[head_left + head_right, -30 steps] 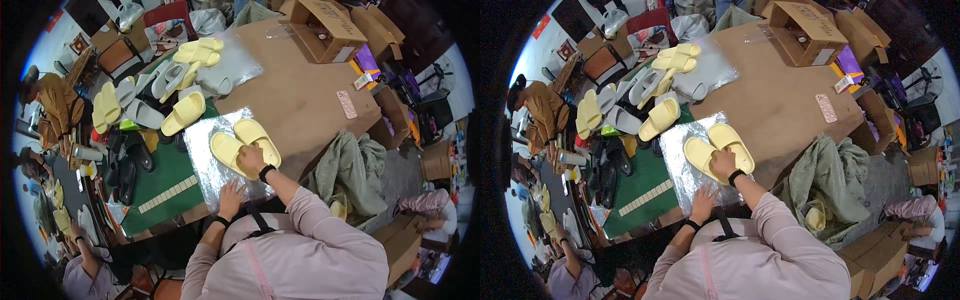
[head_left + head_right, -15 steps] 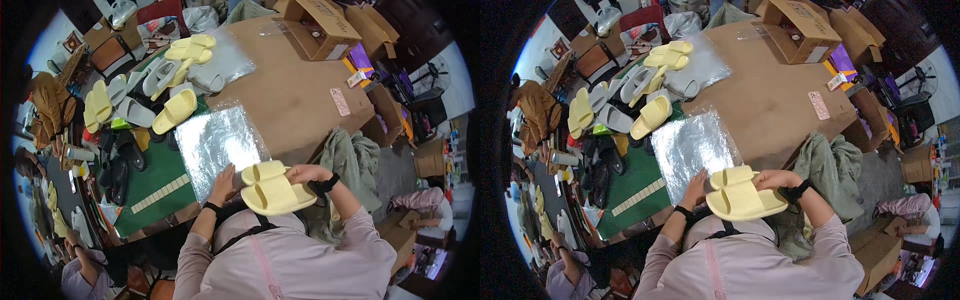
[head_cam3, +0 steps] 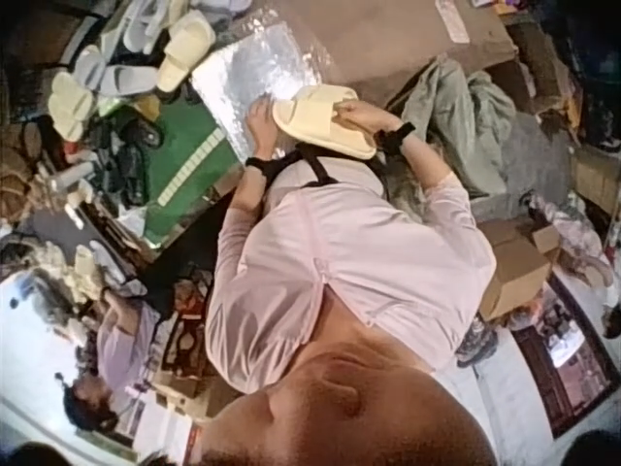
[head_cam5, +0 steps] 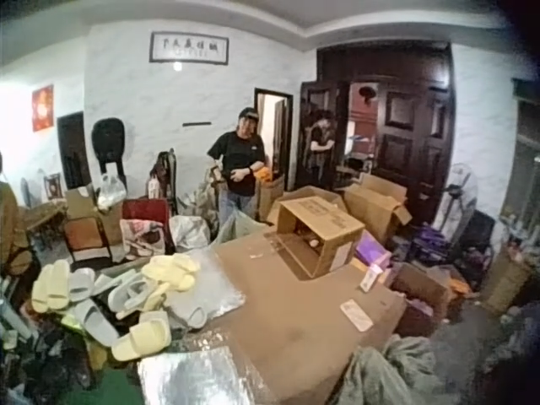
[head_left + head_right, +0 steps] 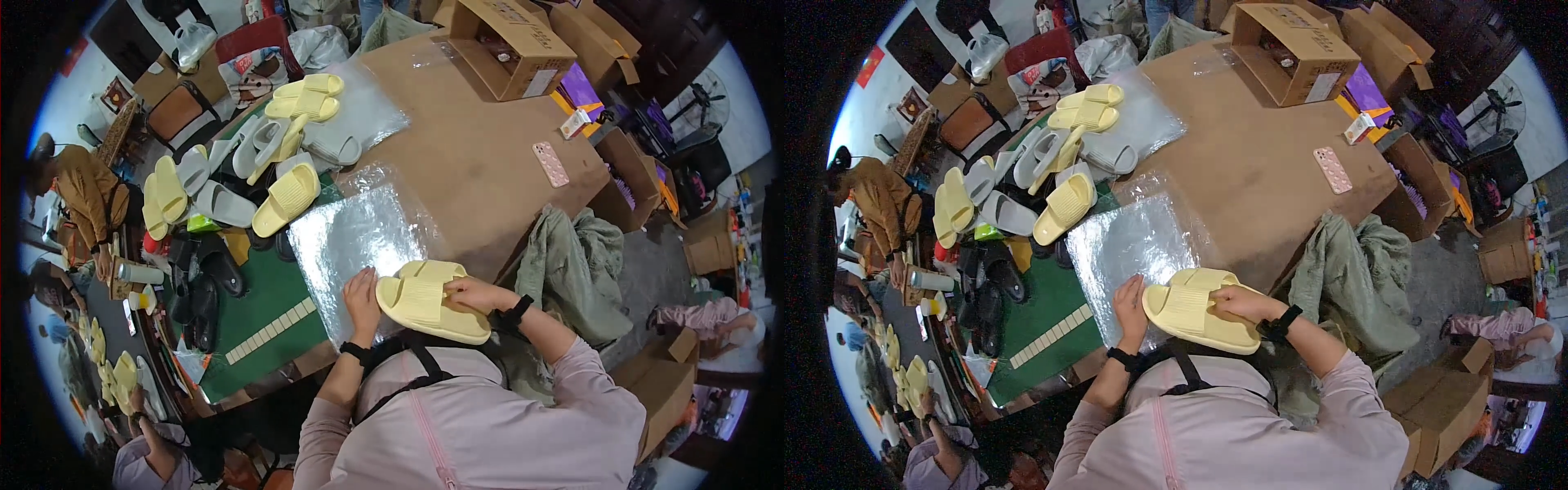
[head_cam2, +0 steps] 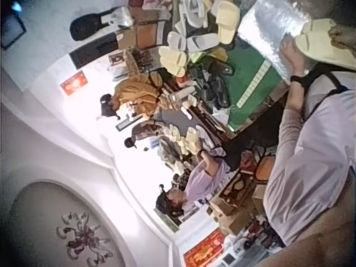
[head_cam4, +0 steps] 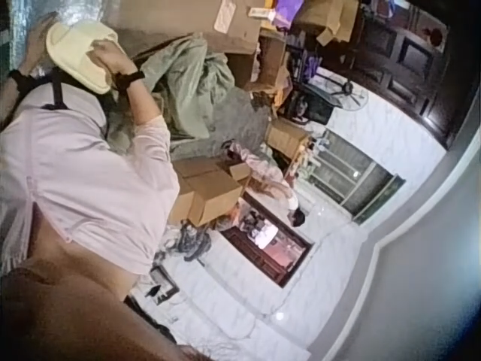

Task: Packing various slippers and shoes into plastic bags and placing them into a large sack.

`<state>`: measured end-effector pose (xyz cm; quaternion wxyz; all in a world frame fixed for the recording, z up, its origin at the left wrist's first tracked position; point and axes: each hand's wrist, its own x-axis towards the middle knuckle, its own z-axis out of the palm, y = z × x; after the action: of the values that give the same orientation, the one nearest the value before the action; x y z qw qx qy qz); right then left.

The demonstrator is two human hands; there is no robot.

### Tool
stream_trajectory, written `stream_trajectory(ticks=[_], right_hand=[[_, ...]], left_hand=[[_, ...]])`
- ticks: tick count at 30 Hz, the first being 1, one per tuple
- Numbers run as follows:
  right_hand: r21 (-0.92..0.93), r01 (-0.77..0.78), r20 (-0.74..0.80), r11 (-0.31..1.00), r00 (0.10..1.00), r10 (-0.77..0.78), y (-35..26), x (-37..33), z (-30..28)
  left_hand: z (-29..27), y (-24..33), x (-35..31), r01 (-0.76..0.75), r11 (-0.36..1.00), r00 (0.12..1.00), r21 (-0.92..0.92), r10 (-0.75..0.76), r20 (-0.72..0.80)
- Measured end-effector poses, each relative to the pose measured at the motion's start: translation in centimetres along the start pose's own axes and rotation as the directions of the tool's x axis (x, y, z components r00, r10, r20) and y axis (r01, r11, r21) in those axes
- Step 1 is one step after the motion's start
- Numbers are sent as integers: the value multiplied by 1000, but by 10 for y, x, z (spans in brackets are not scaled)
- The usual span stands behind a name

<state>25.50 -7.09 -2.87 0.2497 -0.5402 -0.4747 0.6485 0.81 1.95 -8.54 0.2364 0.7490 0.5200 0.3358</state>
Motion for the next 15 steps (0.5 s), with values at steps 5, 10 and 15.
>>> stream_trajectory(ticks=[5, 10, 15], right_hand=[[-374, 138, -213, 917, 950, -230, 25, 16, 2], [-707, 210, -237, 675, 829, -506, 18, 29, 24], [-815, 205, -201, 542, 778, -595, 35, 71, 39]], left_hand=[[-7, 28, 1, -66, 995, 998, -78, 66, 1], [-8, 57, -5, -228, 963, 967, 143, 207, 146], [-5, 52, -11, -258, 964, 935, -63, 265, 235]])
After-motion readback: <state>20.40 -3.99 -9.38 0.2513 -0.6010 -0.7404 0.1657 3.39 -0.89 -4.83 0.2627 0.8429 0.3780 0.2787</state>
